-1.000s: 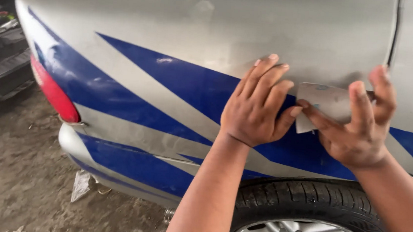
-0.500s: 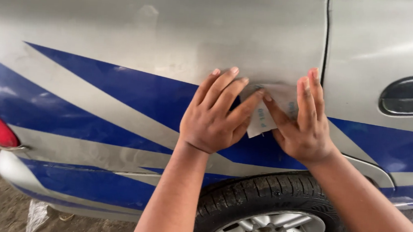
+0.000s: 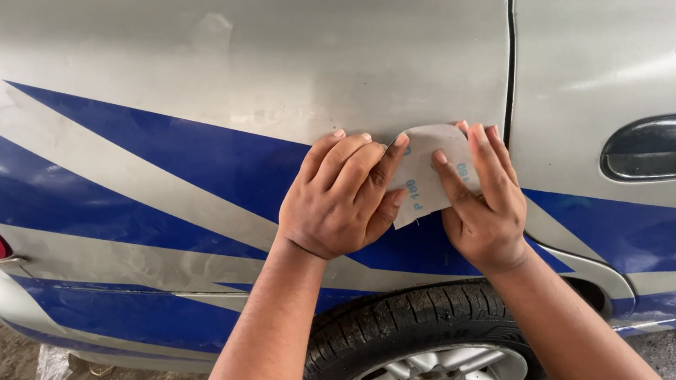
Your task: Sanding the exterior body of a car using sandpaper to prepare the surface for painting or detailing.
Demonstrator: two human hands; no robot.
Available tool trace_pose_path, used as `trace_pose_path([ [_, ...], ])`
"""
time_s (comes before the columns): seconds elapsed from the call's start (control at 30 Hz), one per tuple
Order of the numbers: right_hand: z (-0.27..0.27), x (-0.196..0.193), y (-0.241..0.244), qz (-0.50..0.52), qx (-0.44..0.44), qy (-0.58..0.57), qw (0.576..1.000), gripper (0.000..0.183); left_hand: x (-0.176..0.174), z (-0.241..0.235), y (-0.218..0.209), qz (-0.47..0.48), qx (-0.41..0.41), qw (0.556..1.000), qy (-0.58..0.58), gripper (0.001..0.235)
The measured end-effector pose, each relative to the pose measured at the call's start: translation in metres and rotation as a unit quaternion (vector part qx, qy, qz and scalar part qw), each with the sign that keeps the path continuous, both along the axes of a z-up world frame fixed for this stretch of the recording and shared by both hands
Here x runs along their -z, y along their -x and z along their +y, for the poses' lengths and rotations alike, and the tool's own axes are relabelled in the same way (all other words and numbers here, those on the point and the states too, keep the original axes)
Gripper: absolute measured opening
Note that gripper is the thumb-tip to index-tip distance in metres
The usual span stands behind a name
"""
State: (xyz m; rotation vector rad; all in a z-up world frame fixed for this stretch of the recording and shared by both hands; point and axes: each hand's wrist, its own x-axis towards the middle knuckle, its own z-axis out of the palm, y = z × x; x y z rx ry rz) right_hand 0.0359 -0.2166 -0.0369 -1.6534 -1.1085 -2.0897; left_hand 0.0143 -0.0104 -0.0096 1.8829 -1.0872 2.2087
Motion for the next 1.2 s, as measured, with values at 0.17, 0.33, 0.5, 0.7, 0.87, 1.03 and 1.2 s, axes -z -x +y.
trace_pose_path([
  [0.17, -0.006, 0.009, -0.005, -0.049, -0.012, 0.031, 0.998, 0.033, -0.001, 0.0, 0.0, 0.005, 0.0, 1.0, -0.005, 0.046],
  [0.33, 0.002, 0.003, 0.005, -0.01, -0.003, 0.014, 1.0, 0.03, -0.002, 0.001, 0.0, 0.004, -0.007, 1.0, -0.01, 0.049],
  [0.5, 0.002, 0.005, 0.007, 0.033, 0.007, 0.039, 0.999, 0.031, -0.001, 0.001, -0.001, 0.01, -0.016, 1.0, -0.007, 0.053],
  [0.7, 0.0, 0.005, 0.01, 0.053, 0.029, 0.023, 0.998, 0.031, -0.01, 0.001, 0.007, 0.01, 0.0, 1.0, 0.016, 0.061],
  [0.87, 0.007, 0.013, 0.017, 0.059, 0.034, 0.038, 0.997, 0.035, -0.011, 0.001, 0.005, -0.007, -0.013, 0.997, 0.081, 0.08],
  [1.03, 0.003, 0.008, 0.013, 0.083, 0.013, -0.002, 0.996, 0.033, -0.012, -0.001, 0.011, 0.019, -0.014, 0.997, 0.073, 0.093],
  [1.2, -0.001, 0.006, 0.011, 0.099, 0.012, 0.001, 0.995, 0.034, -0.011, -0.001, 0.006, 0.032, -0.022, 0.996, 0.075, 0.097],
])
